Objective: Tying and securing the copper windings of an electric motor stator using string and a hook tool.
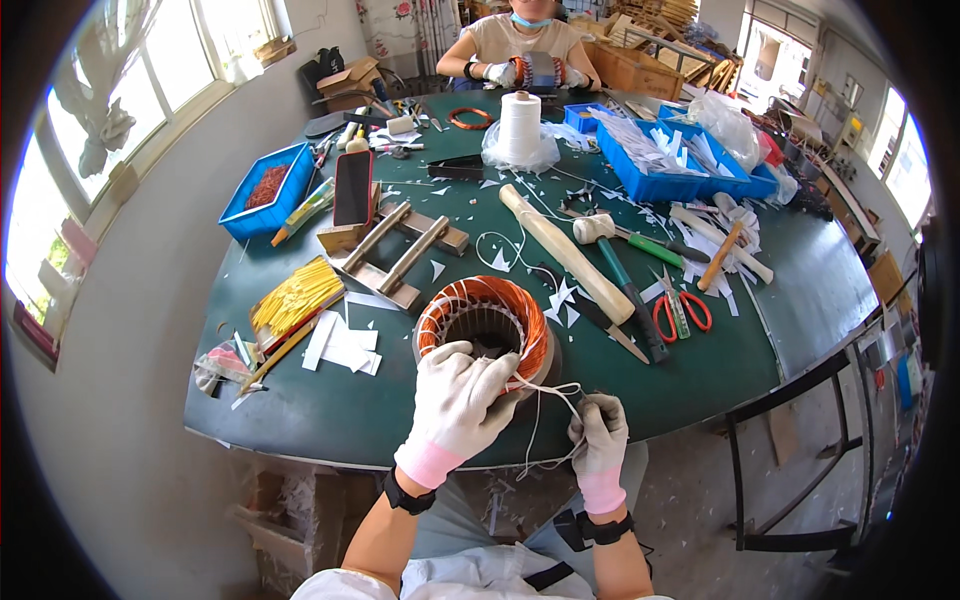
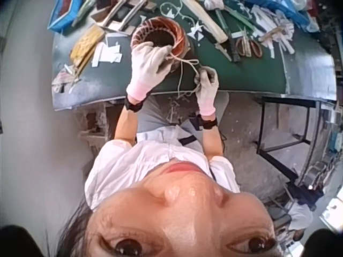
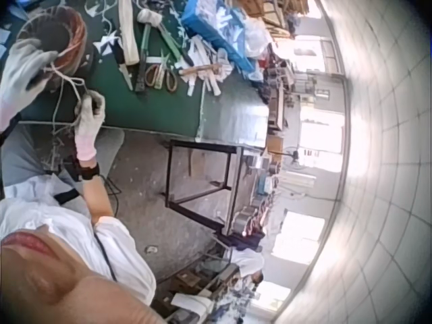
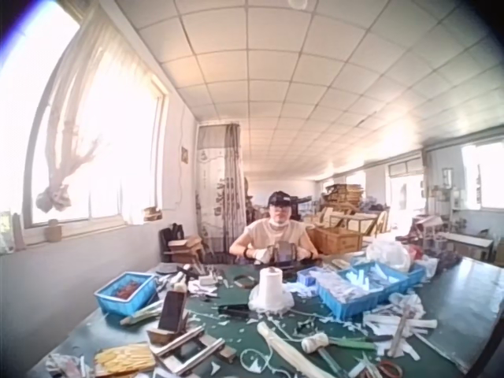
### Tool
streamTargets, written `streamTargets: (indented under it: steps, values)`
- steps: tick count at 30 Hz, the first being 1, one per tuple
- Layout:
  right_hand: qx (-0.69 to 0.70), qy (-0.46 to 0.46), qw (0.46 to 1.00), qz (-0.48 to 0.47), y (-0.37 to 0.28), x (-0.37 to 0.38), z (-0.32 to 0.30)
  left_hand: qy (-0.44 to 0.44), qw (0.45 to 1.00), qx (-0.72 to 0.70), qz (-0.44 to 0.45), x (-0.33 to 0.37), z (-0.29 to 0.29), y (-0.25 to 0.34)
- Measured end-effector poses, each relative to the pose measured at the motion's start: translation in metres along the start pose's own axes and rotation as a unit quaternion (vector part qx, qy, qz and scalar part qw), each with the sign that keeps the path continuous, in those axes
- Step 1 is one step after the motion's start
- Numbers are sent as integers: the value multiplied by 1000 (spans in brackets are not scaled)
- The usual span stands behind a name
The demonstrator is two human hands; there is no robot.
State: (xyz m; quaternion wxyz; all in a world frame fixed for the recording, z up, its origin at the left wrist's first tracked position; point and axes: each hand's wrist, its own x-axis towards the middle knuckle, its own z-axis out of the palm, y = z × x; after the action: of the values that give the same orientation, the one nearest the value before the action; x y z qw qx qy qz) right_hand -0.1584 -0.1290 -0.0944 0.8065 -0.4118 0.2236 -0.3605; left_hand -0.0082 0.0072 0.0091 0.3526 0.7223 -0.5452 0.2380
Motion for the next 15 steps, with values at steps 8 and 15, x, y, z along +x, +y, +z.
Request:
streamTargets:
  steps: [8,15]
  values:
    - [-13,-13,990,-138,-15,2,1,0,1000,-10,0,2,1,0]
    - [182,-126,962,-161,-69,22,63,-15,1000,-16,14,0,-6,-7]
